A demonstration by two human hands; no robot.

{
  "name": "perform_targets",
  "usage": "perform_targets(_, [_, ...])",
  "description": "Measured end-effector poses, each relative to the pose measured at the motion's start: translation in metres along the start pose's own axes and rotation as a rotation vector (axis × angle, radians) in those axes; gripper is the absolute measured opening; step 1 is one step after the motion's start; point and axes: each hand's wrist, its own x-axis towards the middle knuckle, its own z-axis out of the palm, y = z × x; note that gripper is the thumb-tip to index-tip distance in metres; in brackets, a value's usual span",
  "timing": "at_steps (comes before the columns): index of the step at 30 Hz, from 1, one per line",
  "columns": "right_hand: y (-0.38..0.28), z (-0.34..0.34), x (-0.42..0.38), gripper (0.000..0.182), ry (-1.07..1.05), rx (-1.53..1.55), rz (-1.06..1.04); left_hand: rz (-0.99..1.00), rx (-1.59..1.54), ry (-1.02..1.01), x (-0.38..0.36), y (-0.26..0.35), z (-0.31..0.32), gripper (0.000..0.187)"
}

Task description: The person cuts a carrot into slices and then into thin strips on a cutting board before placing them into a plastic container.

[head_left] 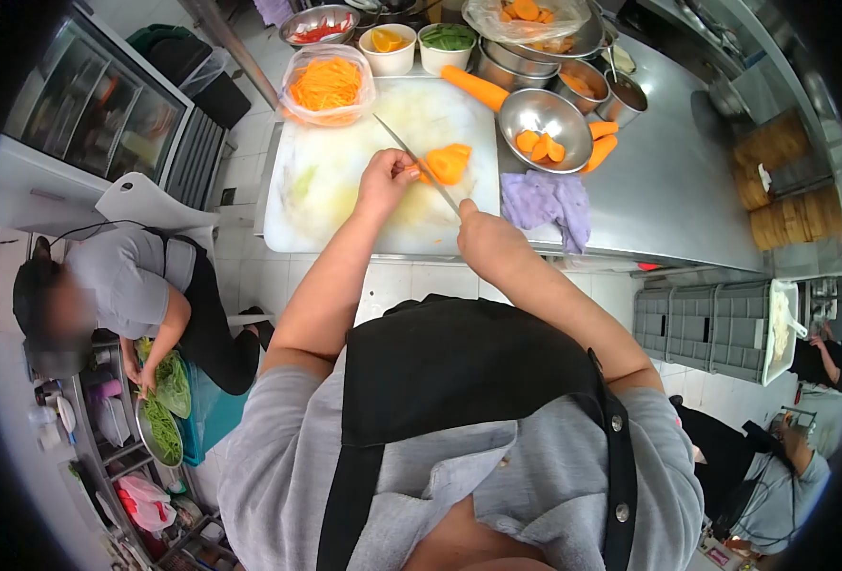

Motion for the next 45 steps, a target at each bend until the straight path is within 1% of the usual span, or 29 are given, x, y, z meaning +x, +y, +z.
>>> perform_targets(2, [0.004,0.008,0.004,0.015,0.059,-0.011,-0.034,-0.006,-0.008,-0.002,0.001,-0.002,0.0,0.017])
perform_targets(8, [-0.001,0.004,0.005,0.014,0.022,-0.024,-0.01,-0.017,0.015,0.01,-0.002,0.007,-0.001,0.017])
perform_targets(11, [-0.005,0.003,0.015,0.017,-0.051,-0.002,0.063,-0.01,0.017,0.007,-0.002,0.007,-0.001,0.016])
perform_targets(14, [-0.007,0.007,0.022,0.017,-0.08,-0.024,0.107,-0.029,-0.021,0.003,0.001,-0.002,0.001,0.016])
perform_targets(17, [-0.002,0.012,0.025,0.018,-0.073,-0.031,0.095,-0.019,-0.039,-0.005,0.005,-0.013,0.002,0.016])
perform_targets(20, [0.002,0.012,0.028,0.019,-0.089,-0.019,0.088,-0.025,-0.051,-0.011,0.002,-0.006,0.0,0.017])
perform_targets(23, [0.004,0.011,0.023,0.019,-0.048,0.007,0.077,-0.007,-0.001,-0.013,0.002,-0.008,-0.001,0.017])
perform_targets(26, [-0.008,-0.007,0.008,0.017,-0.004,-0.011,0.065,0.028,0.048,-0.015,0.003,-0.009,-0.001,0.017])
perform_targets(29, [-0.005,-0.005,0.003,0.015,0.073,-0.053,-0.005,0.033,0.048,-0.01,0.002,-0.006,-0.001,0.017])
perform_targets(32, [-0.002,0.001,0.004,0.013,0.089,-0.065,-0.021,-0.002,0.053,-0.018,0.002,-0.005,0.0,0.017])
perform_targets(35, [0.0,0.005,0.007,0.013,0.096,-0.066,-0.02,0.014,0.077,-0.018,0.002,-0.003,-0.001,0.016])
perform_targets(41, [-0.005,-0.001,0.008,0.014,0.021,-0.077,0.026,0.0,0.006,-0.019,-0.001,-0.002,-0.002,0.014])
perform_targets(45, [-0.01,-0.007,0.011,0.016,-0.067,-0.062,0.089,0.008,0.025,-0.009,-0.001,0.0,-0.002,0.014])
